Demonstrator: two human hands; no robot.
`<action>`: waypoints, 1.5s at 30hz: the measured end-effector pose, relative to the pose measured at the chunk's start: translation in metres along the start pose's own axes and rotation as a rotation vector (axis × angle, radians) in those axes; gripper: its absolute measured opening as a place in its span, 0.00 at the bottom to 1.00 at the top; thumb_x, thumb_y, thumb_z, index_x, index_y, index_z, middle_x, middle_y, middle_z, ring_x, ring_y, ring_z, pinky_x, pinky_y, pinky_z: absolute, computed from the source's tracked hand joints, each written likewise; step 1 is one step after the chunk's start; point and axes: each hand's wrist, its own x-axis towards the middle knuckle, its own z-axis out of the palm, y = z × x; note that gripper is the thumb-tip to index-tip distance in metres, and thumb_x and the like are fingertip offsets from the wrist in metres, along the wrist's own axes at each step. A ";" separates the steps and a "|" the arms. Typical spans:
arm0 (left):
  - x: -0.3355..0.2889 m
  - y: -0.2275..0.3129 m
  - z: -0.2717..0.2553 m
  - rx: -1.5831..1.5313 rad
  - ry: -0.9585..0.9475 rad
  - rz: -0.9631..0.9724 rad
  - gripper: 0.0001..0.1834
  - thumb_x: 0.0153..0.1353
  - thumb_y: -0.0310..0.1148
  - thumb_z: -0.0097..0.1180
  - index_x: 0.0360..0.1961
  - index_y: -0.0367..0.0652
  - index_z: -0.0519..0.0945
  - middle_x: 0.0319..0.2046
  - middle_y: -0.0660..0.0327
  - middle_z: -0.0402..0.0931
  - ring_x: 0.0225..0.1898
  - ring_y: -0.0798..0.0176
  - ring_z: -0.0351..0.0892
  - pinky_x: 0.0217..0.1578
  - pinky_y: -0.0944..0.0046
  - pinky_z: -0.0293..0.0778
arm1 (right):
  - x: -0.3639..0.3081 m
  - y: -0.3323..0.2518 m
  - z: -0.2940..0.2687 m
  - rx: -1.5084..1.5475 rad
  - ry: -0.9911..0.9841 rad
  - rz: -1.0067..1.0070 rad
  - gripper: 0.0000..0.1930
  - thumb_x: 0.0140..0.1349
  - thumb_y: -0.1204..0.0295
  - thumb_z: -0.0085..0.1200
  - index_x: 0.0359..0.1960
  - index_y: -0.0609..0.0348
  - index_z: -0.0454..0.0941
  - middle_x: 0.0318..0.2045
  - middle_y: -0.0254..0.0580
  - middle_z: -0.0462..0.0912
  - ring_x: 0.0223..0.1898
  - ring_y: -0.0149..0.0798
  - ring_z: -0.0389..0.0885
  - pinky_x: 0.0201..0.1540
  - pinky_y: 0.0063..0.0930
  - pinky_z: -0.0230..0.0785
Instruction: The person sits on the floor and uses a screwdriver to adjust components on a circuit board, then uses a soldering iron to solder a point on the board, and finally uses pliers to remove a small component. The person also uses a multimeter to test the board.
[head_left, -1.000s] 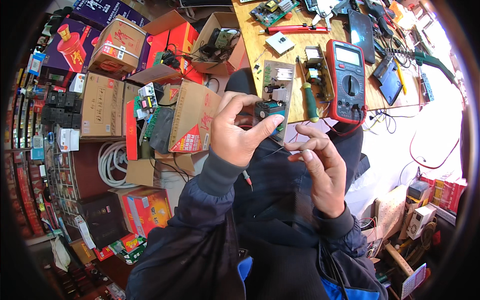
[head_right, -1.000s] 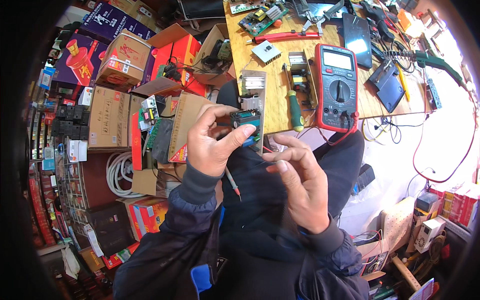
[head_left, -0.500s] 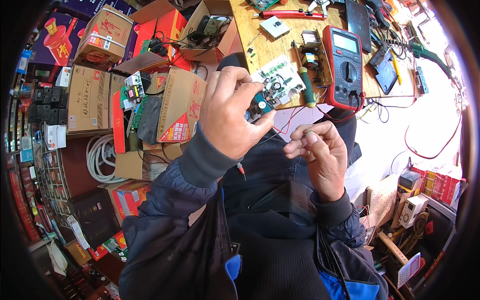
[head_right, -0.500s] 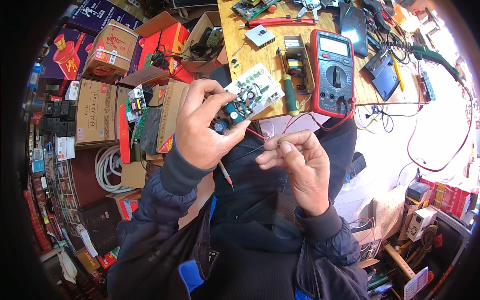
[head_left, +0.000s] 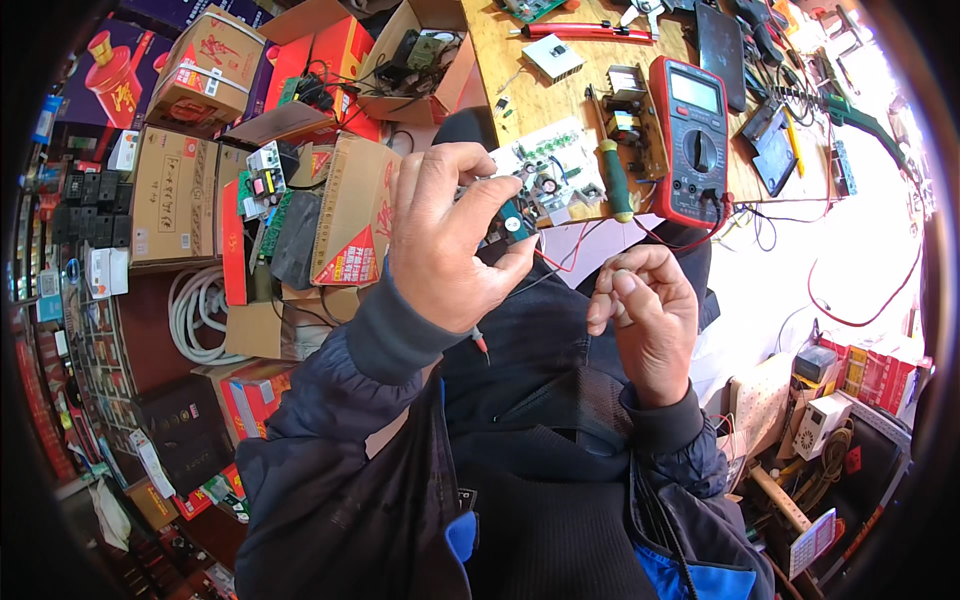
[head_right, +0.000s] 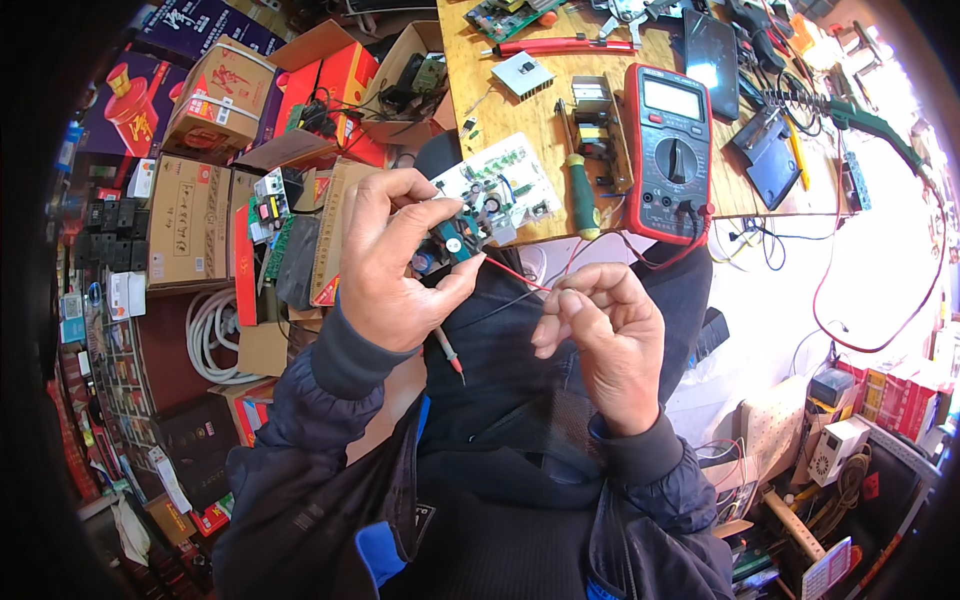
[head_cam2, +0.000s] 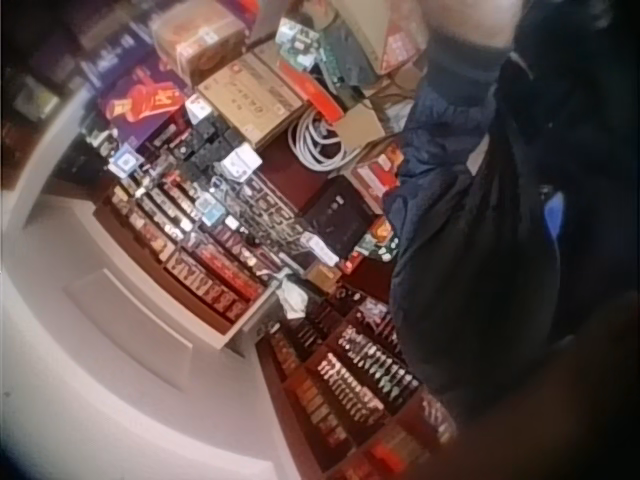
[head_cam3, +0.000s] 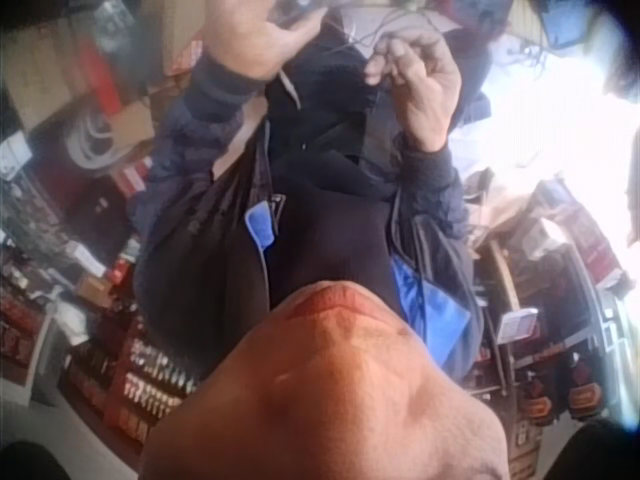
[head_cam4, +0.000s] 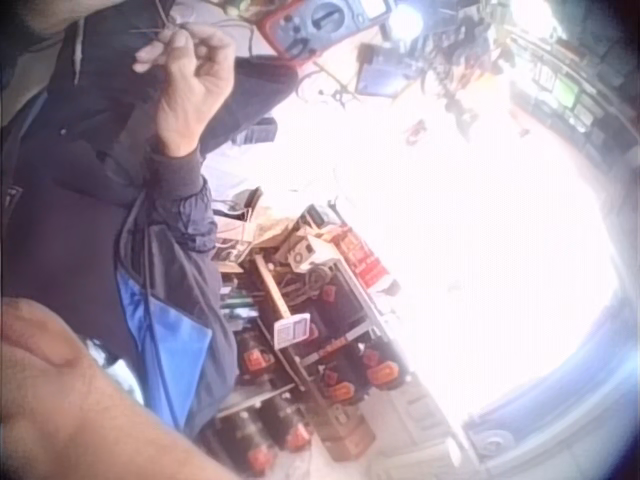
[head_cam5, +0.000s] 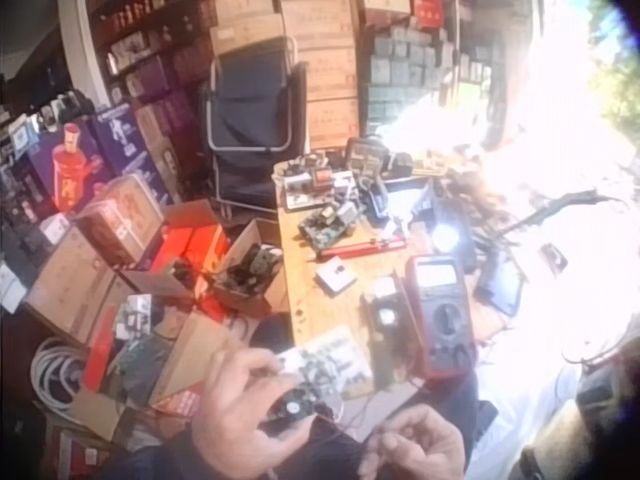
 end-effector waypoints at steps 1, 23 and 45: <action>0.000 0.000 0.000 -0.001 0.004 0.002 0.27 0.39 0.23 0.76 0.45 0.38 0.84 0.48 0.54 0.74 0.47 0.50 0.73 0.48 0.53 0.73 | 0.000 0.000 0.000 -0.002 0.001 0.001 0.06 0.75 0.79 0.55 0.49 0.69 0.75 0.38 0.52 0.86 0.33 0.39 0.89 0.35 0.28 0.84; -0.002 0.006 0.001 -0.275 -0.011 -0.220 0.24 0.49 0.29 0.82 0.47 0.34 0.87 0.46 0.59 0.75 0.47 0.65 0.79 0.48 0.66 0.76 | 0.018 0.013 0.022 -0.041 -0.225 0.004 0.05 0.70 0.77 0.61 0.43 0.60 0.77 0.62 0.50 0.76 0.62 0.45 0.79 0.67 0.43 0.73; -0.008 0.000 -0.024 -1.138 -0.304 -0.758 0.34 0.63 0.38 0.75 0.64 0.29 0.75 0.55 0.53 0.81 0.52 0.66 0.81 0.52 0.65 0.79 | 0.021 0.002 0.006 0.215 -0.261 0.041 0.05 0.72 0.75 0.59 0.43 0.59 0.75 0.38 0.33 0.78 0.38 0.26 0.72 0.46 0.24 0.66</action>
